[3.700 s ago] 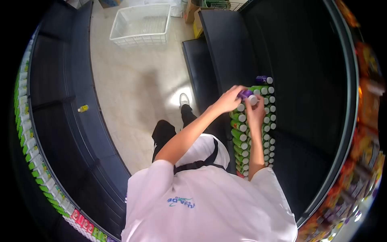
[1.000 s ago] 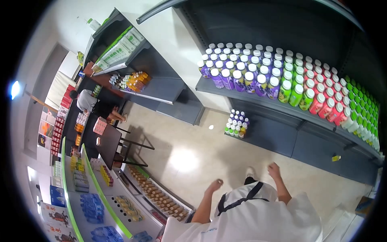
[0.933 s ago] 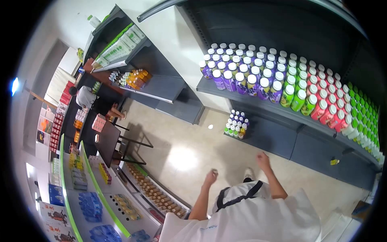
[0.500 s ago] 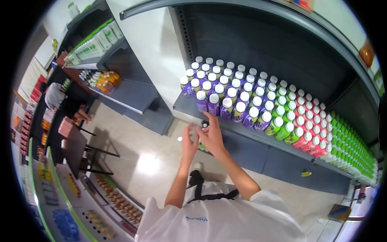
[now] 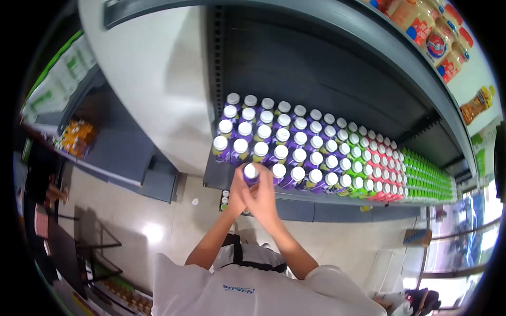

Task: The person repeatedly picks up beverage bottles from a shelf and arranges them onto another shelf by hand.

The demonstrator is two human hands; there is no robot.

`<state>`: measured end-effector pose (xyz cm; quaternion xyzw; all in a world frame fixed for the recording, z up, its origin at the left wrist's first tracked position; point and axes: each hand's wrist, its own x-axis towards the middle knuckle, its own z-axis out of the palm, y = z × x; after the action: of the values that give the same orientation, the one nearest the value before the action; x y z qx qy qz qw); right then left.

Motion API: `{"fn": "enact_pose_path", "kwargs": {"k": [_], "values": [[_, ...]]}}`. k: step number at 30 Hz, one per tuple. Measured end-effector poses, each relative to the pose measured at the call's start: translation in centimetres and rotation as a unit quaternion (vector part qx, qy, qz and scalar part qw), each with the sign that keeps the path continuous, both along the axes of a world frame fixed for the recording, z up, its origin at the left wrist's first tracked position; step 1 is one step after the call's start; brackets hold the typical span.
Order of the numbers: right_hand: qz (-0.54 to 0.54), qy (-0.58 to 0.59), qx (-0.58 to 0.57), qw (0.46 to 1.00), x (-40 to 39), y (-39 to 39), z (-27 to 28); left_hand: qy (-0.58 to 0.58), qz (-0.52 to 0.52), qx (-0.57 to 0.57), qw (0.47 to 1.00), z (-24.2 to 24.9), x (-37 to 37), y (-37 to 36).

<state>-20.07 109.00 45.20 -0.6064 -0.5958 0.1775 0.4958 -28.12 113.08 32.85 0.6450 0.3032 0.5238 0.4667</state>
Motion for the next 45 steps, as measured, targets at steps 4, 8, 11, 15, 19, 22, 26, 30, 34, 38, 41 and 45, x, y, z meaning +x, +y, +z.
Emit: {"fn": "enact_pose_path", "kwargs": {"k": [4,8,11,15,19,22,26,30,34,38,41,45], "values": [[-0.022,0.058,0.023,0.998,-1.8,-1.3,-0.4,-0.312,-0.165,-0.206,0.913,-1.1,-0.7,-2.4],[0.005,0.013,0.018,1.000,-0.8,-5.4,-1.0,-0.368,-0.139,-0.300,0.869,-2.7,-1.8,-6.3],[-0.058,0.065,-0.029,0.996,1.2,-10.6,-3.4,-0.292,-0.208,-0.283,0.890,-1.4,-0.2,-10.6],[-0.132,0.098,-0.102,0.981,5.5,-18.9,-6.1,0.215,-0.275,0.065,0.935,-2.0,0.1,-12.6],[-0.260,0.078,-0.131,0.954,6.9,-28.7,-8.2,0.352,-0.436,0.143,0.816,0.2,5.1,-17.5],[-0.358,0.087,-0.163,0.915,8.1,-35.8,-10.0,0.326,-0.525,0.252,0.745,0.6,9.8,-22.2],[-0.482,0.134,-0.157,0.851,9.7,-45.0,-9.8,0.322,-0.620,0.270,0.663,0.6,15.6,-30.4],[-0.595,0.189,-0.130,0.770,9.0,-54.3,-8.9,0.259,-0.679,0.298,0.619,0.6,19.9,-40.1],[-0.728,0.144,-0.114,0.661,5.4,-61.9,-9.2,0.210,-0.753,0.345,0.520,1.4,22.4,-49.2],[-0.779,0.286,-0.084,0.552,0.3,-66.6,-13.6,0.154,-0.866,0.314,0.357,0.0,22.2,-57.3],[-0.865,0.222,-0.026,0.448,-1.4,-67.9,-14.6,0.139,-0.908,0.300,0.257,0.2,22.1,-61.3],[-0.875,0.308,-0.060,0.368,-0.1,-69.3,-10.4,0.141,-0.934,0.273,0.184,-1.2,23.1,-65.3]]}}
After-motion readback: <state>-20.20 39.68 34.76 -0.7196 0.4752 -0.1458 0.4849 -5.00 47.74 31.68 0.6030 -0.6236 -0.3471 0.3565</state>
